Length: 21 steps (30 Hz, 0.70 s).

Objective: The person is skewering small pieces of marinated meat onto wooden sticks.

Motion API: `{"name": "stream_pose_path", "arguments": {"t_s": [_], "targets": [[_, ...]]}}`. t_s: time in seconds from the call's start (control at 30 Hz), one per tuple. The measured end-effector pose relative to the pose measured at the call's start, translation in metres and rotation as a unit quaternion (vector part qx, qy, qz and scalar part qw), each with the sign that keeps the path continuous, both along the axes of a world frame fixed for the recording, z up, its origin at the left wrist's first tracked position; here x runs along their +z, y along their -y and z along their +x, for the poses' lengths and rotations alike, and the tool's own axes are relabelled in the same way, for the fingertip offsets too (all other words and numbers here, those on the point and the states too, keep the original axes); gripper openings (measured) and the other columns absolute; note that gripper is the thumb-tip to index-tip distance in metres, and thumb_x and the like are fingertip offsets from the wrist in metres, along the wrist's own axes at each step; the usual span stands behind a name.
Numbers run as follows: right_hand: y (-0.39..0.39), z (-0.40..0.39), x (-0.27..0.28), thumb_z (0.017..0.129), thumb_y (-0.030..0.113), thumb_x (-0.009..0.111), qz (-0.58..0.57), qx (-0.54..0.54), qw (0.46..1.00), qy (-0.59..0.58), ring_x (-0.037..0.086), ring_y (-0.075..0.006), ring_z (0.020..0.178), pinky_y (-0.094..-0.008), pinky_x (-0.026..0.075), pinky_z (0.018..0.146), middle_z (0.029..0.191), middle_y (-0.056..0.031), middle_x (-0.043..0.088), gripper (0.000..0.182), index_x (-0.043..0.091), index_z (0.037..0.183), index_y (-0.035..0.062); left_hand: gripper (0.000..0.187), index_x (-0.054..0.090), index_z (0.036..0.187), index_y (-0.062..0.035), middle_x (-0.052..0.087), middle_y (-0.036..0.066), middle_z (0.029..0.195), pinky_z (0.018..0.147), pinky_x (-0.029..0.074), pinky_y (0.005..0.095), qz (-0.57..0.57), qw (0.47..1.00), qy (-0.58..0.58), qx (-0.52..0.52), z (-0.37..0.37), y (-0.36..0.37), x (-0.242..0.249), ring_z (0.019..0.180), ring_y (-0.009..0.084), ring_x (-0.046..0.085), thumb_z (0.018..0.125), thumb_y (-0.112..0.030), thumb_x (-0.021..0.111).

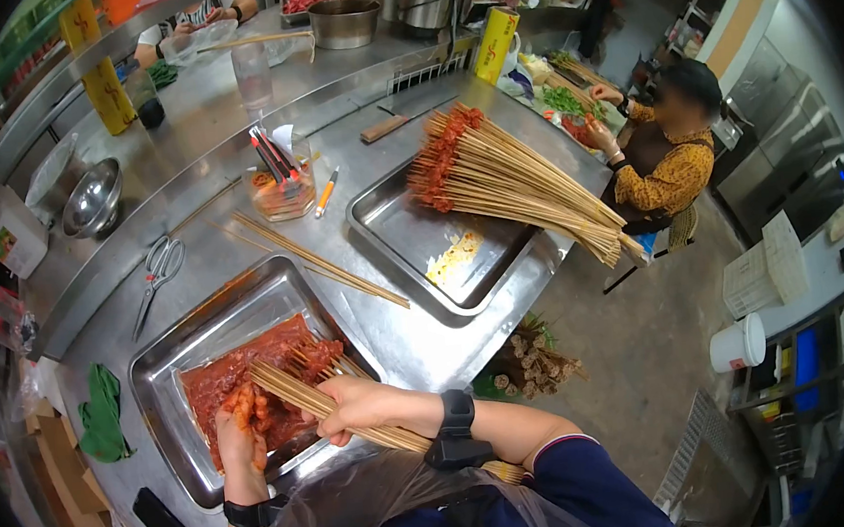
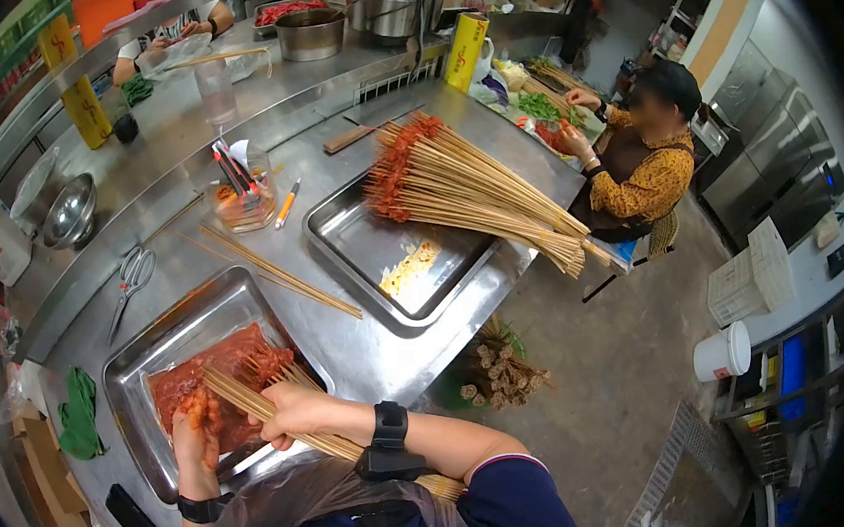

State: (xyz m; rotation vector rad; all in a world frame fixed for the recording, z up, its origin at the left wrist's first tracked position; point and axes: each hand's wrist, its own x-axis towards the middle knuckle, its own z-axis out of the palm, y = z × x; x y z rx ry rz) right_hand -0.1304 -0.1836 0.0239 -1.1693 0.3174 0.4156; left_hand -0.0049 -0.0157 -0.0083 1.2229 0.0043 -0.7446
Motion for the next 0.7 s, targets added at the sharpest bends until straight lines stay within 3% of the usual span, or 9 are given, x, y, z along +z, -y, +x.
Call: {"name": "stream_pose_path", "arguments": {"t_s": [0.2,0.7], "targets": [[-0.002,0.000,-0.005,0.080,0.008,0.058,-0.010,-0.023,1.000,0.012,0.059,-0.0108,0.066,-0.0239,0.052,0.060,0.077,-0.0033,0.056,0.023,0.052,0.101,-0.0002,0.020,0.056,0.095,-0.0039,0.059,0.004,0.071,0.044,0.040,0.0206,-0.011,0.996,-0.026,0.089,-0.008,0.009,0.013,0.055,0.0108,0.053,0.093,-0.022,0.048],[-0.001,-0.002,-0.002,0.078,0.004,0.058,-0.034,-0.017,0.999,0.025,0.058,-0.0105,0.062,-0.0234,0.051,0.056,0.074,-0.0062,0.057,0.015,0.052,0.090,-0.0014,0.020,0.056,0.103,-0.0018,0.061,0.004,0.078,0.054,0.045,0.0208,-0.021,0.994,-0.018,0.109,-0.003,0.006,0.001,0.066,0.0112,0.057,0.094,-0.016,0.046]]}}
